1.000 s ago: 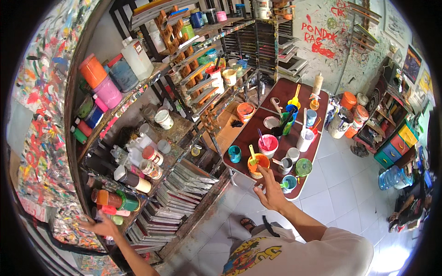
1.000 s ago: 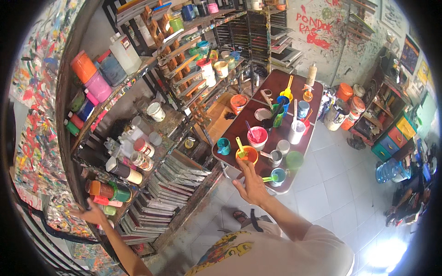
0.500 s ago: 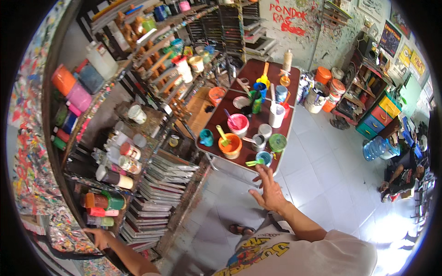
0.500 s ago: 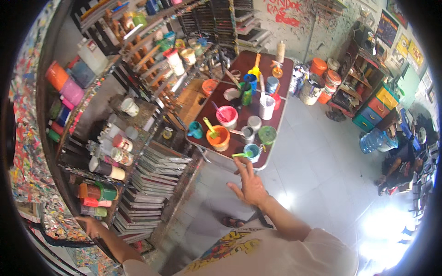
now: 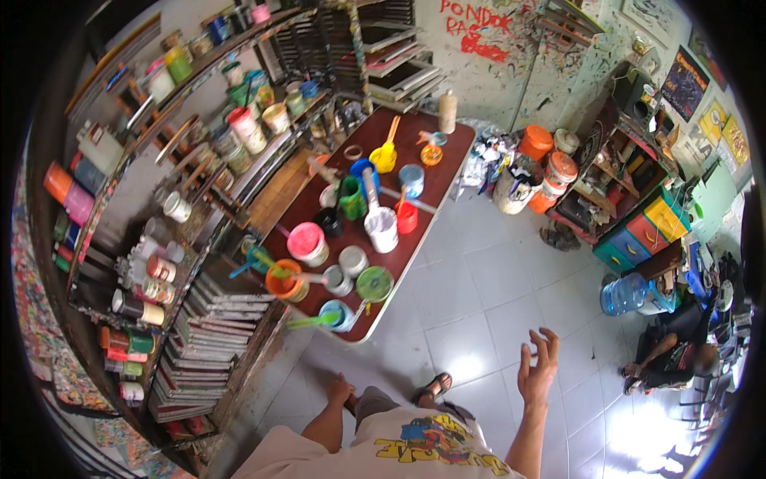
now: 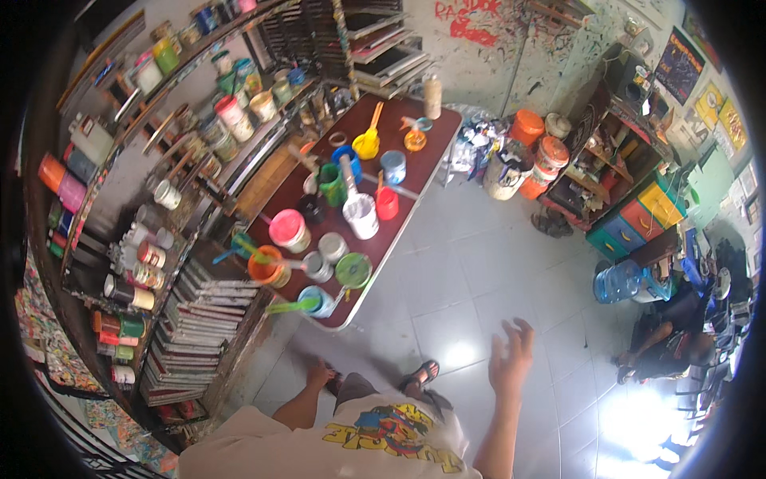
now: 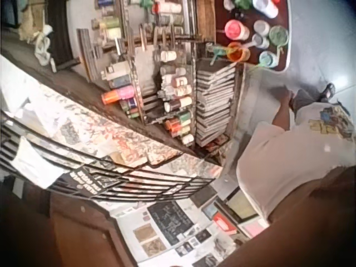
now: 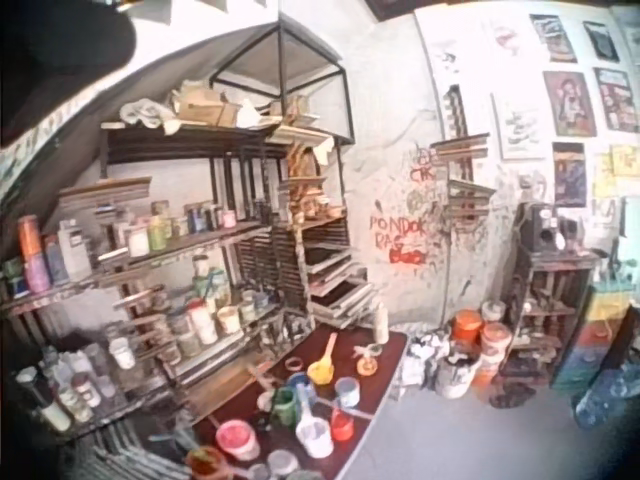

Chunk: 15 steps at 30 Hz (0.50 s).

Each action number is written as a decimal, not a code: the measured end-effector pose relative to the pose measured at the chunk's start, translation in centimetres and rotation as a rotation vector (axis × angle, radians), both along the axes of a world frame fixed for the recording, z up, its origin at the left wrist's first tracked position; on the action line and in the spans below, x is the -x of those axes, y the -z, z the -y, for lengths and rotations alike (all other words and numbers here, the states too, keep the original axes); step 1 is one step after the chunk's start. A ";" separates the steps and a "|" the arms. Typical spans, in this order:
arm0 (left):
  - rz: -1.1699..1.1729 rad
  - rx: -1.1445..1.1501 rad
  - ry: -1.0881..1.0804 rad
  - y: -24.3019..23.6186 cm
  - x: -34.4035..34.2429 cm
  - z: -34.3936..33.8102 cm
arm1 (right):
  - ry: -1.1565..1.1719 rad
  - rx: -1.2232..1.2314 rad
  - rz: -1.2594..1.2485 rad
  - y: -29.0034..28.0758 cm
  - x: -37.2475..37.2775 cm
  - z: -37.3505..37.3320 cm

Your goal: The person pours liquid from a bottle into a cup, stirs yellow paint in a container with a spatula, and applies the paint to a screen printing frame. They also stir black paint in another container using a spatula.

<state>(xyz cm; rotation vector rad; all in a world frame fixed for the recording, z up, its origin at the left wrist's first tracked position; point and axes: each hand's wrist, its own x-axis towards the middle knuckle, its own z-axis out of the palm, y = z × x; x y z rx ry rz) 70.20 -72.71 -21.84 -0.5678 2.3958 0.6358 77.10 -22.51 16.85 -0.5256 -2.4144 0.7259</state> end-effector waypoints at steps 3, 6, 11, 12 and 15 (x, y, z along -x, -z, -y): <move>-0.130 -0.143 0.253 -3.3 4.7 -12.6 | 0.048 -0.016 0.047 -0.4 0.1 -8.1; -0.251 -0.405 0.134 -6.7 9.8 -23.4 | 0.047 0.004 0.054 -0.4 2.5 -13.9; -0.205 -0.902 0.261 -11.3 18.1 -40.1 | -0.015 -0.079 -0.005 1.9 9.5 -21.8; -0.190 -0.667 0.422 -14.2 20.3 -43.5 | 0.008 -0.012 0.021 3.2 10.9 -23.6; -0.155 -0.912 0.236 -17.2 24.3 -51.3 | 0.070 0.077 0.108 2.8 16.6 -27.3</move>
